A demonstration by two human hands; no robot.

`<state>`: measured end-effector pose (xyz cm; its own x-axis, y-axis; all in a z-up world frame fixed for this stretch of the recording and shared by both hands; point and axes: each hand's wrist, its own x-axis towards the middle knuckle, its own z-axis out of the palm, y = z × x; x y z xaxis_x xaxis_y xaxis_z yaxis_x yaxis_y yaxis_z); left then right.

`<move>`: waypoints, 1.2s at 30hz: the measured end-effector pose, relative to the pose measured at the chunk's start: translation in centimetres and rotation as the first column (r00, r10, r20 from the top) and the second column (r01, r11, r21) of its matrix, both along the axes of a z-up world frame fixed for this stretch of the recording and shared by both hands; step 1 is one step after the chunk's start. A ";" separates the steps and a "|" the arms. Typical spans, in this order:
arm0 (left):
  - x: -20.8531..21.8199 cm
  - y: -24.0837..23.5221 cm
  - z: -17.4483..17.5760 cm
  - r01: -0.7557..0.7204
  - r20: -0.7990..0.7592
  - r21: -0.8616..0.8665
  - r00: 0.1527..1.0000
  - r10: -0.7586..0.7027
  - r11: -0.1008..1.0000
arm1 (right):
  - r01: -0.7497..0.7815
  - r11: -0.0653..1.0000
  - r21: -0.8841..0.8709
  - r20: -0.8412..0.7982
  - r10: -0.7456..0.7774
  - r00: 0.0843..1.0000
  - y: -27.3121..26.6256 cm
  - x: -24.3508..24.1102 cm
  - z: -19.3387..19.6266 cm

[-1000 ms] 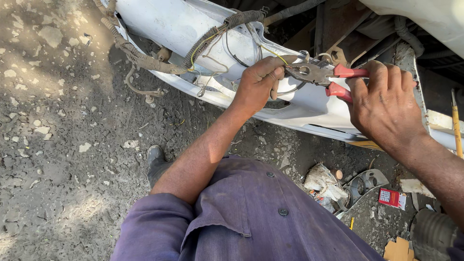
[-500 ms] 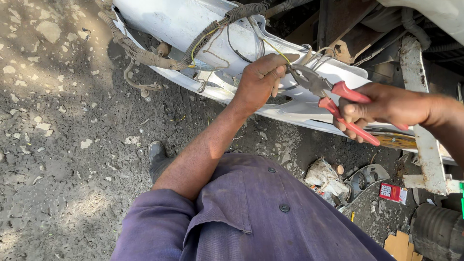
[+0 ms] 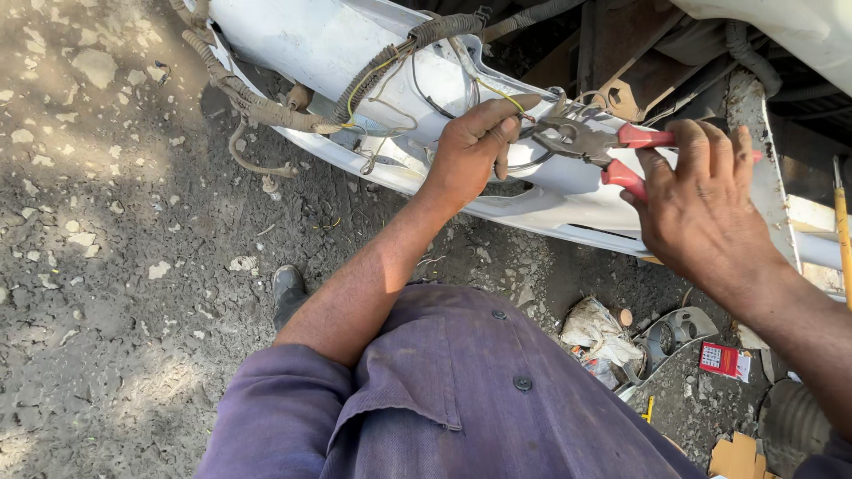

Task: The person repairs a vehicle's wiring harness by stripping wire insulation with pliers, twisting exposed conductors together, and wrapping the connections with black electrical tape. The work is performed on a white vehicle bumper in an outdoor setting.

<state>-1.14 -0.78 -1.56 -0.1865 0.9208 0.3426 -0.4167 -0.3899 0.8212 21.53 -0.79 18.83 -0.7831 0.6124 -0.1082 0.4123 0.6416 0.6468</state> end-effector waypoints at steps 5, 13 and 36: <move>-0.1 -0.5 0.4 -0.034 -0.017 0.013 0.999 0.034 0.999 | -0.064 0.990 0.122 0.006 0.064 0.998 -0.9 -0.4 -1.3; 0.0 -0.5 0.4 -0.002 0.029 -0.009 1.000 0.002 1.000 | -0.139 0.952 0.273 0.068 0.124 0.990 -1.3 -1.2 -0.4; 0.2 -0.4 0.6 -0.061 -0.048 -0.013 0.997 0.060 0.998 | -0.161 0.968 0.194 0.290 0.100 0.952 -0.1 -2.7 3.3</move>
